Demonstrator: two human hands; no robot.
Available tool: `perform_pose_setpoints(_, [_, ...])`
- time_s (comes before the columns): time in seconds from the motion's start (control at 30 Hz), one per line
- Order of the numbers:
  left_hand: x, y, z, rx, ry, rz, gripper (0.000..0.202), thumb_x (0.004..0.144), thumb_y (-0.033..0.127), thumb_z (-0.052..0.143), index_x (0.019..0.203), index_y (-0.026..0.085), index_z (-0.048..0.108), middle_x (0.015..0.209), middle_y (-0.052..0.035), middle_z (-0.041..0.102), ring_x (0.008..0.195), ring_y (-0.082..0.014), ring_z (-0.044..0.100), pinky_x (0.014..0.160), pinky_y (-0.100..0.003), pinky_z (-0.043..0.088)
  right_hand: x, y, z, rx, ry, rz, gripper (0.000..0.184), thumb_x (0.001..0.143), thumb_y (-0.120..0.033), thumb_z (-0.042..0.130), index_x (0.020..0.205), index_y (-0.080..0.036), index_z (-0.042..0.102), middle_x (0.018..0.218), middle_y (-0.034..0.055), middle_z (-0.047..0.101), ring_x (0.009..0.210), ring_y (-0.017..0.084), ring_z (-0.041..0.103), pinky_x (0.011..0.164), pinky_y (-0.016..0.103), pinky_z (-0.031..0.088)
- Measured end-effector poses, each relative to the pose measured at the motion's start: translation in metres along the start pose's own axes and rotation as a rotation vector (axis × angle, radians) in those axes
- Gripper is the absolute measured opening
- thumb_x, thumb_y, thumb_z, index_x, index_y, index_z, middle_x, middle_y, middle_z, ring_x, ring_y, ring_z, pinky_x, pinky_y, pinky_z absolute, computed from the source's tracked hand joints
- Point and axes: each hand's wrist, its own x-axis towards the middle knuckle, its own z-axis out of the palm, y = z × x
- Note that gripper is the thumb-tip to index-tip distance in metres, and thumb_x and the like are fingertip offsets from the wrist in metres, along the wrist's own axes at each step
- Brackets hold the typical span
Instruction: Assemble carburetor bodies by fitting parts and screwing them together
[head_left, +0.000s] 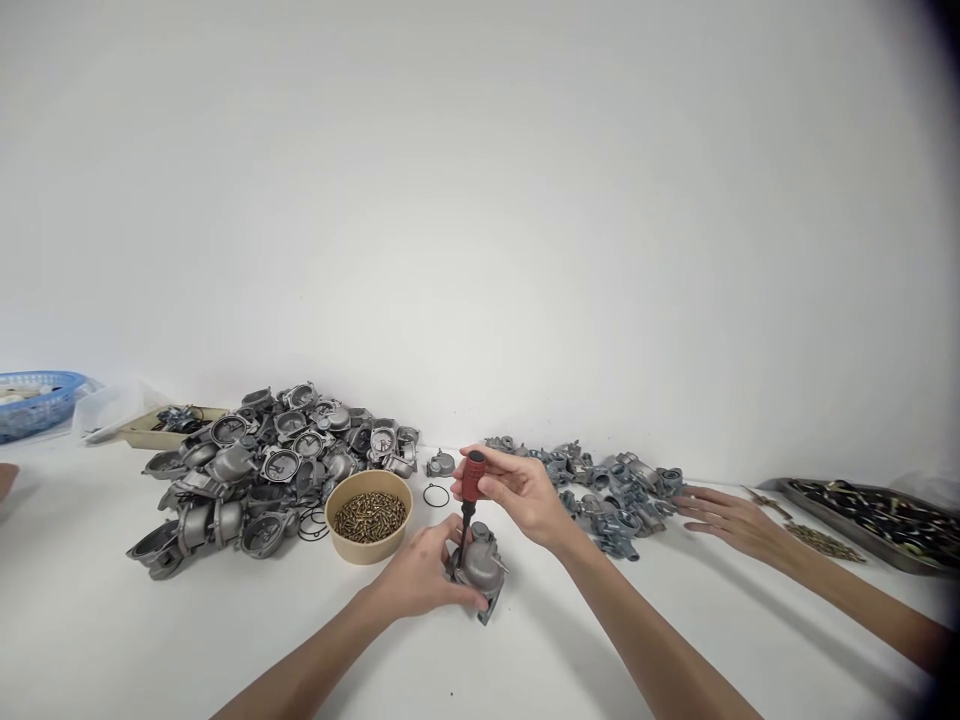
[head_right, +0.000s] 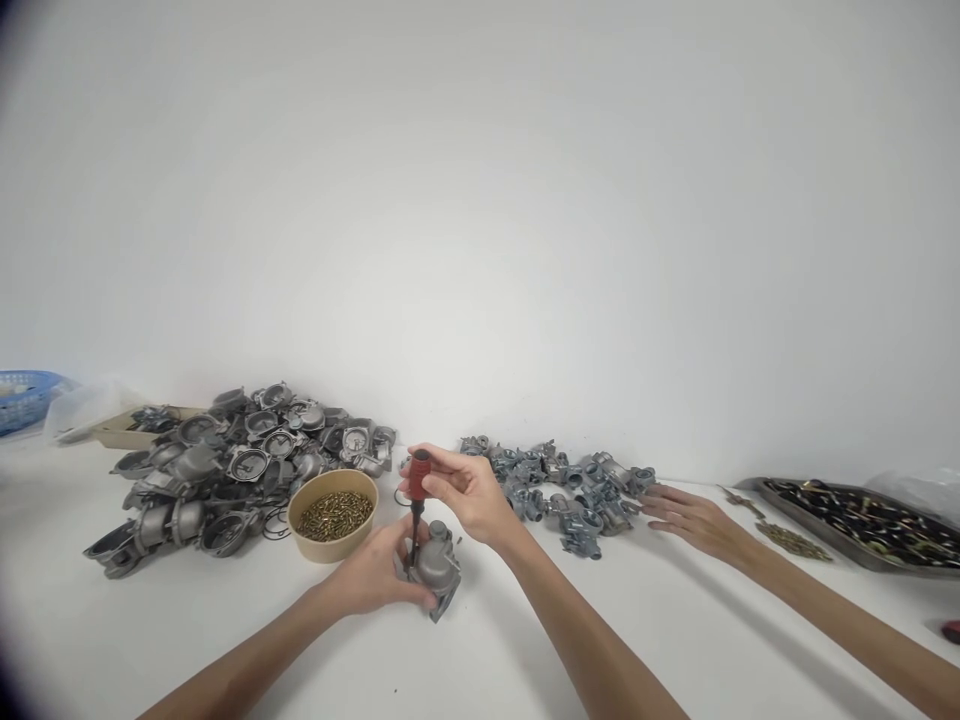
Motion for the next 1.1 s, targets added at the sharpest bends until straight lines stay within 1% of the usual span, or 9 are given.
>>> perform_pose_setpoints(0.3, [0.002, 0.0, 0.0, -0.026, -0.005, -0.026, 0.074, 0.052, 0.05, 0.094, 0.11, 0.021, 0.06, 0.103, -0.007, 0.063, 0.082, -0.0232, 0.055, 0.069, -0.034, 0.04, 0.0, -0.009, 0.011, -0.037, 0.065, -0.004, 0.031, 0.087, -0.028, 0.076, 0.117, -0.022, 0.071, 0.101, 0.0066, 0.075, 0.092, 0.025, 0.075, 0.084, 0.042, 0.064])
perform_pose_setpoints(0.4, [0.003, -0.001, -0.001, -0.048, -0.036, -0.012, 0.074, 0.053, 0.048, 0.095, 0.113, 0.021, 0.06, 0.108, -0.0082, 0.063, 0.089, -0.0253, 0.056, 0.074, -0.035, 0.042, -0.001, -0.014, 0.014, -0.079, 0.078, 0.013, 0.026, 0.088, -0.028, 0.074, 0.113, -0.021, 0.072, 0.1, 0.0064, 0.075, 0.093, 0.025, 0.075, 0.083, 0.039, 0.064])
perform_pose_setpoints(0.5, [0.003, -0.001, -0.003, -0.082, -0.078, 0.018, 0.073, 0.058, 0.047, 0.093, 0.117, 0.022, 0.059, 0.113, -0.0079, 0.064, 0.097, -0.027, 0.056, 0.081, -0.037, 0.043, -0.001, -0.016, 0.012, -0.115, 0.077, 0.028, 0.028, 0.089, -0.028, 0.074, 0.116, -0.021, 0.07, 0.106, 0.0082, 0.076, 0.094, 0.025, 0.075, 0.084, 0.04, 0.063])
perform_pose_setpoints(0.6, [0.003, -0.001, -0.004, -0.122, -0.1, 0.029, 0.072, 0.059, 0.045, 0.093, 0.118, 0.022, 0.058, 0.114, -0.0071, 0.064, 0.097, -0.0252, 0.058, 0.079, -0.034, 0.044, -0.001, -0.02, 0.005, -0.126, 0.092, 0.004, 0.032, 0.088, -0.027, 0.075, 0.118, -0.021, 0.069, 0.11, 0.0104, 0.077, 0.093, 0.026, 0.076, 0.085, 0.043, 0.064])
perform_pose_setpoints(0.67, [0.003, -0.001, -0.005, -0.135, -0.1, 0.027, 0.072, 0.057, 0.045, 0.093, 0.115, 0.022, 0.059, 0.114, -0.0062, 0.064, 0.094, -0.023, 0.058, 0.076, -0.031, 0.044, -0.002, -0.026, -0.004, -0.105, 0.115, -0.052, 0.033, 0.087, -0.026, 0.076, 0.119, -0.021, 0.069, 0.11, 0.0106, 0.077, 0.094, 0.027, 0.076, 0.085, 0.045, 0.064])
perform_pose_setpoints(0.77, [0.003, -0.001, -0.007, -0.131, -0.106, 0.052, 0.069, 0.055, 0.045, 0.094, 0.111, 0.022, 0.06, 0.113, -0.0038, 0.064, 0.091, -0.0205, 0.057, 0.072, -0.028, 0.044, -0.006, -0.04, -0.021, -0.09, 0.126, -0.117, 0.031, 0.087, -0.025, 0.077, 0.116, -0.021, 0.068, 0.106, 0.01, 0.077, 0.093, 0.029, 0.076, 0.082, 0.045, 0.064])
perform_pose_setpoints(0.87, [0.004, -0.003, -0.009, -0.129, -0.124, 0.051, 0.069, 0.054, 0.043, 0.094, 0.111, 0.024, 0.061, 0.115, -0.0021, 0.064, 0.09, -0.0195, 0.057, 0.069, -0.026, 0.043, -0.012, -0.052, -0.04, -0.15, 0.125, -0.101, 0.028, 0.087, -0.026, 0.076, 0.113, -0.021, 0.067, 0.101, 0.0102, 0.076, 0.087, 0.028, 0.077, 0.076, 0.042, 0.065])
perform_pose_setpoints(0.97, [0.004, -0.005, -0.011, -0.164, -0.142, 0.029, 0.07, 0.052, 0.041, 0.095, 0.111, 0.025, 0.062, 0.116, -0.0017, 0.064, 0.086, -0.0179, 0.057, 0.064, -0.024, 0.043, -0.015, -0.055, -0.051, -0.187, 0.064, -0.071, 0.029, 0.088, -0.03, 0.075, 0.113, -0.02, 0.066, 0.101, 0.0117, 0.074, 0.087, 0.029, 0.076, 0.073, 0.042, 0.064])
perform_pose_setpoints(1.1, [0.005, -0.005, -0.012, -0.212, -0.153, 0.057, 0.067, 0.053, 0.037, 0.095, 0.109, 0.023, 0.062, 0.113, -0.0021, 0.066, 0.089, -0.0188, 0.059, 0.063, -0.024, 0.043, -0.014, -0.048, -0.051, -0.208, -0.071, 0.023, 0.03, 0.089, -0.034, 0.073, 0.112, -0.017, 0.064, 0.1, 0.0122, 0.073, 0.085, 0.027, 0.075, 0.076, 0.043, 0.062])
